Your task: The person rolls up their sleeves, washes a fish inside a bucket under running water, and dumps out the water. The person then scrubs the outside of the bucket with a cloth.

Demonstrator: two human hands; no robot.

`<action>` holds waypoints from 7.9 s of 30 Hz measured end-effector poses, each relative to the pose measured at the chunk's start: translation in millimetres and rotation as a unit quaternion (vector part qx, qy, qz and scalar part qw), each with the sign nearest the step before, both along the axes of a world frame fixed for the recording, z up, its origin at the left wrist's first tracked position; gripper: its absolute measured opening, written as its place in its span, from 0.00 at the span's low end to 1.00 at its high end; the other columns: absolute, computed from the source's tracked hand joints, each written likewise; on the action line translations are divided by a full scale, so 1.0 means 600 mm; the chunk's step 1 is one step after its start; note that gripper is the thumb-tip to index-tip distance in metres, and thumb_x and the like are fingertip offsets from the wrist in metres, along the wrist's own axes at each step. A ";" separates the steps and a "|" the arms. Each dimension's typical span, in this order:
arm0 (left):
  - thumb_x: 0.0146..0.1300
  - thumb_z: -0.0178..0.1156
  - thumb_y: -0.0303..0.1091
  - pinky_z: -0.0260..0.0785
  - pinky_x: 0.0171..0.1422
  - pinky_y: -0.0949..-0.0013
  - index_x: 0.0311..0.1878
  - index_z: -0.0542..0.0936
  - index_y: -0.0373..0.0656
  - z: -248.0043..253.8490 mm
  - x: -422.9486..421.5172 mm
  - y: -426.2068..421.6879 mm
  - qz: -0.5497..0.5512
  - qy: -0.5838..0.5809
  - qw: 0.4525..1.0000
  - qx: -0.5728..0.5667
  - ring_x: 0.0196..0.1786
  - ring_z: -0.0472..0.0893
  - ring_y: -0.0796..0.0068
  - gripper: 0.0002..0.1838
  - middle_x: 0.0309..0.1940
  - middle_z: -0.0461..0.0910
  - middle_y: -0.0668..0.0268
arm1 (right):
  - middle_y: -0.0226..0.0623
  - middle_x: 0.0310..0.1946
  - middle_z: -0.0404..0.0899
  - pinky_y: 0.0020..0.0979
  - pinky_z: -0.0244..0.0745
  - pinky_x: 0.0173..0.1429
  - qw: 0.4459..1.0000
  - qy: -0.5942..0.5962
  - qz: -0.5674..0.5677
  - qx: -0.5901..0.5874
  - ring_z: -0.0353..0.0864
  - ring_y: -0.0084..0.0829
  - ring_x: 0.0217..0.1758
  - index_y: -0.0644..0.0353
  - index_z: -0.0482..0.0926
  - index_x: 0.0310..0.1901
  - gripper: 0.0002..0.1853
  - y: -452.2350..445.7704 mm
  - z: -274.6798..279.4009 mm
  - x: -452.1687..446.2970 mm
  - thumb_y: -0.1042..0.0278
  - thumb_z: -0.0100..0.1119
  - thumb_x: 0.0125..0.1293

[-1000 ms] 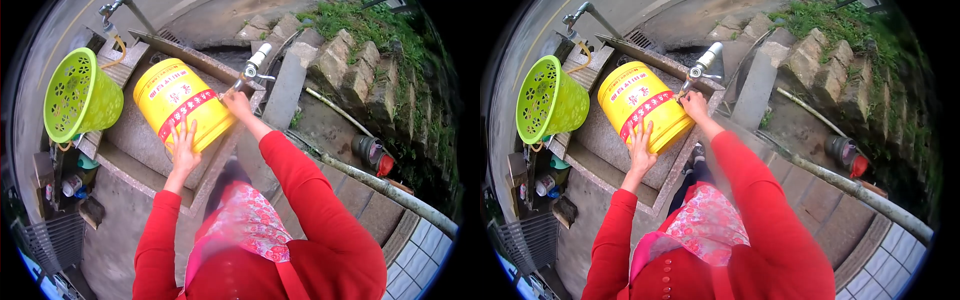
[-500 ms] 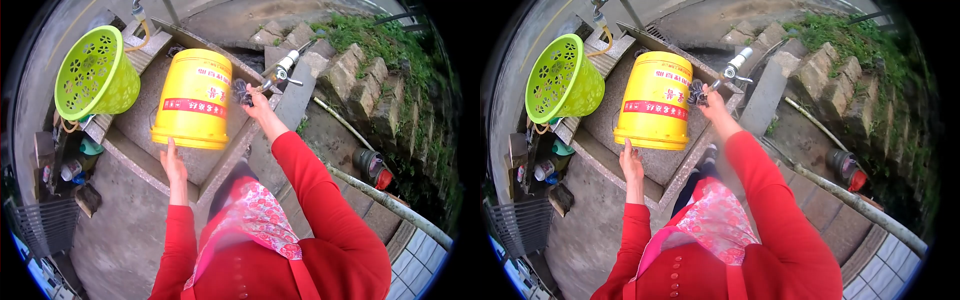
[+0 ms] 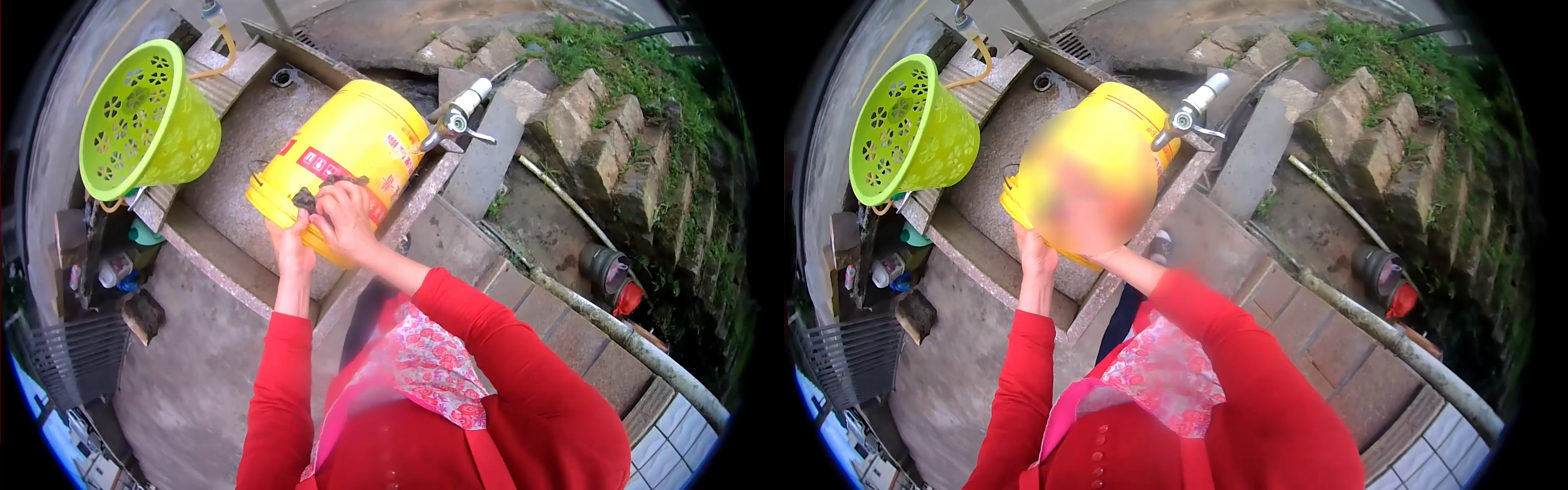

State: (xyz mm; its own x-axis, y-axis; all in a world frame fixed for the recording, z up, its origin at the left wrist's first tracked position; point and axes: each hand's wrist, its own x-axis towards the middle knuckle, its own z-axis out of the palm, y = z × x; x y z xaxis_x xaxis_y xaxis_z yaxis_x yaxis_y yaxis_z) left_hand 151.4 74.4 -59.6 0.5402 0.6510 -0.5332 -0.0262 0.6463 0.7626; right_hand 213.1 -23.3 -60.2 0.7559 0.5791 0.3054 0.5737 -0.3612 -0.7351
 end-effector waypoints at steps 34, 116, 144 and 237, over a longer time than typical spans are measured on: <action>0.58 0.59 0.20 0.51 0.72 0.57 0.69 0.50 0.50 -0.025 -0.068 -0.030 -0.112 -0.050 0.990 0.066 0.67 0.60 0.65 0.40 0.66 0.58 0.65 | 0.28 0.56 0.74 0.61 0.46 0.66 0.986 -0.094 -0.030 -0.133 0.57 0.55 0.66 0.43 0.80 0.48 0.18 0.025 -0.042 0.103 0.50 0.57 0.57; 0.44 0.70 0.50 0.70 0.53 0.60 0.50 0.74 0.34 -0.041 0.015 0.081 -0.044 0.444 0.813 0.375 0.49 0.80 0.55 0.35 0.43 0.80 0.48 | 0.31 0.60 0.69 0.46 0.54 0.68 0.969 -0.092 0.225 -0.037 0.63 0.46 0.65 0.42 0.77 0.52 0.19 0.000 -0.054 0.090 0.56 0.59 0.56; 0.52 0.65 0.35 0.71 0.48 0.59 0.50 0.68 0.36 -0.034 -0.048 -0.079 0.015 0.239 0.921 0.308 0.47 0.79 0.53 0.25 0.44 0.78 0.48 | 0.36 0.55 0.74 0.43 0.57 0.67 0.949 -0.045 0.307 -0.050 0.68 0.45 0.60 0.57 0.77 0.50 0.16 0.005 0.060 0.038 0.71 0.56 0.58; 0.63 0.56 0.25 0.61 0.60 0.69 0.52 0.71 0.36 -0.129 -0.145 -0.112 -0.048 -0.015 0.998 0.032 0.51 0.73 0.74 0.15 0.49 0.76 0.64 | 0.28 0.57 0.72 0.52 0.42 0.68 0.997 -0.027 0.043 -0.053 0.56 0.43 0.68 0.40 0.81 0.46 0.17 0.044 -0.056 0.078 0.52 0.62 0.54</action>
State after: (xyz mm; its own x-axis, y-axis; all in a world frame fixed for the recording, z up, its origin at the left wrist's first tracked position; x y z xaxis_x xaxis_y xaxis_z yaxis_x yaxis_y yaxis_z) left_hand 64.4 7.4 -136.7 0.6168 0.6280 -0.4746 0.0100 0.5966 0.8025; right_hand 259.7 3.4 -94.0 0.6867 0.6717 0.2781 0.6434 -0.3834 -0.6626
